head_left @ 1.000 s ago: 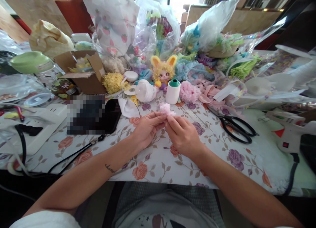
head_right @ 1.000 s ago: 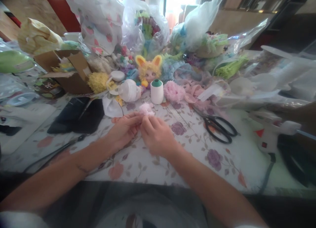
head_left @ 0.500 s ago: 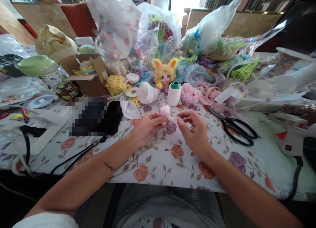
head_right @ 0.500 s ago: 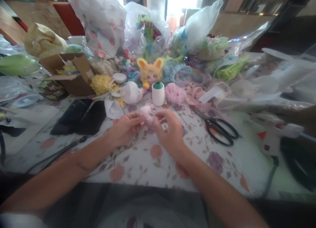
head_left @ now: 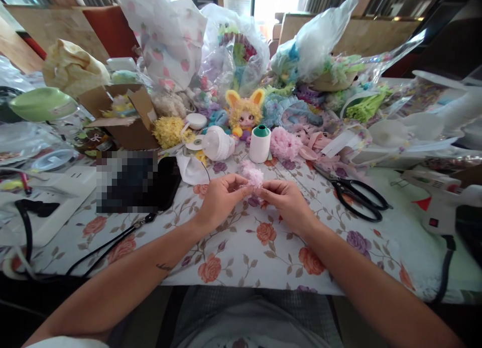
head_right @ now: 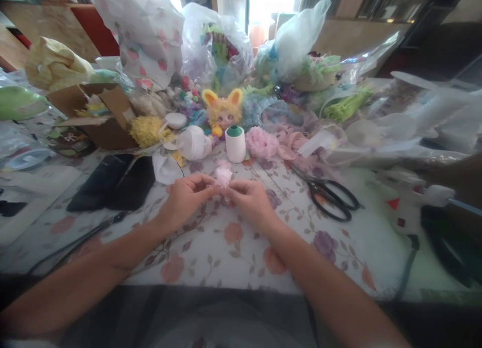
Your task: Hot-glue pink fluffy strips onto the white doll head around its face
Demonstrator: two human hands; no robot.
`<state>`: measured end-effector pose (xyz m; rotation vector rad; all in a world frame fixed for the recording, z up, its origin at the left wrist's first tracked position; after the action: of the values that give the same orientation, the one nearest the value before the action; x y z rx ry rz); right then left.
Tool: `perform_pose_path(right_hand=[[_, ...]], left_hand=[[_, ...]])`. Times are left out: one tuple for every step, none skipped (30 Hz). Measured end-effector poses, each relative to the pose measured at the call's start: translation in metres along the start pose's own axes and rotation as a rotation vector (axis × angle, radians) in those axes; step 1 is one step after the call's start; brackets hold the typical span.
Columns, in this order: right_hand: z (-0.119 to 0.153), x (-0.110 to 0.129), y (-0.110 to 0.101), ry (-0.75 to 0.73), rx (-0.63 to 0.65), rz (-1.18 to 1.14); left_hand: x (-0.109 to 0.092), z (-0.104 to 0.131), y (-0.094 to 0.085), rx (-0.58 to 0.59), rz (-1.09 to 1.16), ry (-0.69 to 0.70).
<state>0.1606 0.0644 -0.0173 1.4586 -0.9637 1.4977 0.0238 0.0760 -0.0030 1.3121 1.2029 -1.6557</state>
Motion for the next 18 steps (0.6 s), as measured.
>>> perform_pose_path(right_hand=[[0.0, -0.002, -0.001, 0.006, -0.013, -0.023], [0.0, -0.003, -0.002, 0.01, -0.03, -0.04], [0.0, -0.005, -0.002, 0.014, -0.048, -0.056], [0.001, -0.006, -0.003, 0.019, -0.067, -0.072], [0.001, -0.007, -0.003, 0.024, -0.085, -0.091], [0.002, -0.007, -0.004, 0.027, -0.104, -0.113], [0.002, -0.008, -0.004, 0.028, -0.124, -0.136], [0.003, -0.008, -0.004, 0.024, -0.146, -0.159], [0.004, -0.008, -0.005, 0.02, -0.17, -0.179], [0.004, -0.008, -0.005, 0.012, -0.193, -0.194], [0.005, -0.008, -0.005, 0.002, -0.214, -0.2], [0.006, -0.008, -0.005, -0.01, -0.233, -0.197], [0.007, -0.007, -0.005, -0.023, -0.253, -0.183], [0.007, -0.006, -0.005, -0.036, -0.272, -0.159], [0.009, -0.005, -0.005, -0.049, -0.29, -0.13], [0.01, -0.003, -0.005, -0.061, -0.305, -0.1], [0.011, -0.002, -0.005, -0.072, -0.314, -0.071], [0.012, 0.001, -0.004, -0.086, -0.316, -0.042]], left_hand=[[-0.005, 0.001, -0.003, -0.039, -0.061, 0.037], [-0.01, 0.003, -0.005, -0.075, -0.114, 0.079], [-0.014, 0.004, -0.006, -0.107, -0.164, 0.122], [-0.018, 0.006, -0.006, -0.134, -0.211, 0.164], [-0.022, 0.008, -0.006, -0.161, -0.259, 0.205], [-0.026, 0.011, -0.005, -0.184, -0.309, 0.246], [-0.03, 0.013, -0.004, -0.203, -0.361, 0.288], [-0.033, 0.016, -0.001, -0.216, -0.414, 0.328], [-0.036, 0.017, 0.001, -0.221, -0.464, 0.363], [-0.038, 0.019, 0.004, -0.224, -0.507, 0.394], [-0.04, 0.02, 0.006, -0.224, -0.545, 0.418], [-0.041, 0.021, 0.009, -0.223, -0.576, 0.435], [-0.042, 0.021, 0.011, -0.22, -0.603, 0.446], [-0.042, 0.021, 0.012, -0.213, -0.629, 0.452], [-0.042, 0.022, 0.014, -0.205, -0.653, 0.456], [-0.043, 0.022, 0.016, -0.198, -0.677, 0.46], [-0.043, 0.022, 0.017, -0.193, -0.701, 0.462], [-0.043, 0.023, 0.018, -0.196, -0.726, 0.463]])
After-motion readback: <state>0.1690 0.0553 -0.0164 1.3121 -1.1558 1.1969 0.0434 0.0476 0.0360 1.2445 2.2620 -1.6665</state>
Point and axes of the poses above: each hand's wrist, its own z-axis away from the middle knuckle, its own y-axis out of the palm, x = y × z, the point moved 9 cm from there along -z, towards the middle knuckle, and after that the axes turned 10 degrees about x, right-handed, at the moved point
